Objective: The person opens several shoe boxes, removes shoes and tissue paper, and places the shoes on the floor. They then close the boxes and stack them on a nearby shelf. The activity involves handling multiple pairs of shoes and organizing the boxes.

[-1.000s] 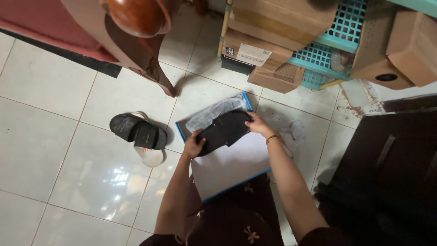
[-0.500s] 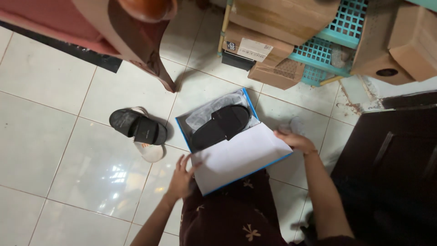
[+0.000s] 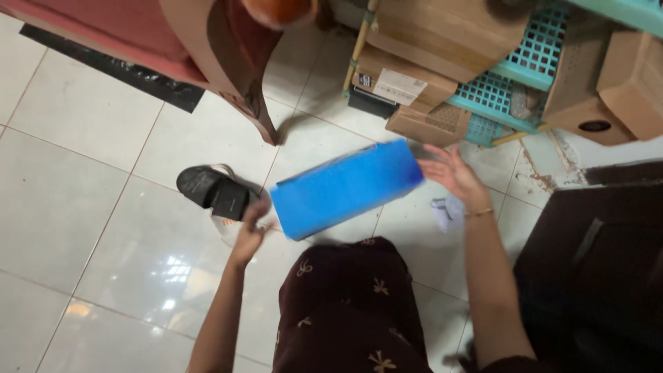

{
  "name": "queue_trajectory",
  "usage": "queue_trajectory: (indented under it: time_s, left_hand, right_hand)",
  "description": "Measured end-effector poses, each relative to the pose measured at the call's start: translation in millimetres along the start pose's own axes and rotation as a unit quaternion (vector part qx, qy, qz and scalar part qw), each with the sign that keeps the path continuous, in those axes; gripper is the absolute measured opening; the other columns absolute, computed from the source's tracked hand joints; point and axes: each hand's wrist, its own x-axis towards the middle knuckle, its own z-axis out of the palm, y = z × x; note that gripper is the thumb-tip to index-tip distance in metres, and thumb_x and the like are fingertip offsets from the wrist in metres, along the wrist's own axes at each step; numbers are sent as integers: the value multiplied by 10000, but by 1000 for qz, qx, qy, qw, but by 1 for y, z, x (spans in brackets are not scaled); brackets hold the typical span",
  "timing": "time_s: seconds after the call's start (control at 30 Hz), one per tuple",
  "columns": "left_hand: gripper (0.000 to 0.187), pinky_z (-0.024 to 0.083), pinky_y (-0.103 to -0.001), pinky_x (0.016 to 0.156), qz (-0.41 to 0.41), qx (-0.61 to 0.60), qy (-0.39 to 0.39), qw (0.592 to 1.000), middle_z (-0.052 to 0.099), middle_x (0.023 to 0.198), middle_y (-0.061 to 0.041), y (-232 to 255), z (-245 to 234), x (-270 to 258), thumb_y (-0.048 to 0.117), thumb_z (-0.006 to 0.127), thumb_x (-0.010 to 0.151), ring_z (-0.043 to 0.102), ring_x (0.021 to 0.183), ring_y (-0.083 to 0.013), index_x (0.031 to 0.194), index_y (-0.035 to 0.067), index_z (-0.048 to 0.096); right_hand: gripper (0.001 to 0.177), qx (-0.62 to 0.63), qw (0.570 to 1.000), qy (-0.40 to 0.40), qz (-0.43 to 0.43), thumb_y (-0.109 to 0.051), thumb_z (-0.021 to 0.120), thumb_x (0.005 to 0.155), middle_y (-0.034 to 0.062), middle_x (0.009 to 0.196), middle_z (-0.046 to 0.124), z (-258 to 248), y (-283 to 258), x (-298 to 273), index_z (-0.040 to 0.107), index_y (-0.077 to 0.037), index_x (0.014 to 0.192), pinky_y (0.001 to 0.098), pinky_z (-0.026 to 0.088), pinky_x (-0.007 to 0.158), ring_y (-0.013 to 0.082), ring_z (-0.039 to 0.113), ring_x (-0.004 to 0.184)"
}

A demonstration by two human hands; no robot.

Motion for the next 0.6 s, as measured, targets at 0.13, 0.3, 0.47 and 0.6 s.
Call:
queue_trajectory:
  time_s: [0.13,0.3,0.47,0.6]
  left_hand:
    - [532,498,-419,1039,-67,-44,269,960,660,1323,-128,-30,27,50,308,727,981,615,1173,-273,1405,32,562]
    - [391,488,-452,1004,86,259,229,934,649,1258,-241,-12,77,64,245,743,934,617,1163,-396,1282,74,689]
    - [259,526,-440,936,75,271,191,941,713,1151,-209,-7,77,85,205,691,952,669,1068,-403,1201,159,744]
    - [185,555,-410,886,28,257,161,953,755,1056,-143,-15,64,97,216,698,936,712,986,-344,1099,188,781]
  right_hand:
    - [582,93,985,28,-142,-327,653,980,116,1383,634,-3,49,68,442,-135,1488,448,447,1181,272,589,1342]
    - [524,-390,883,199,-168,-320,791,924,118,1406,647,21,133,112,648,-98,1377,387,466,1115,290,603,1315]
    - [749,-591,750,209,-210,-416,761,871,209,1599,390,45,165,114,509,-54,1476,438,416,1114,396,470,1385]
    - [865,-627,729,218,-169,-479,729,868,145,1660,286,59,162,115,391,-73,1553,522,352,1165,378,355,1472]
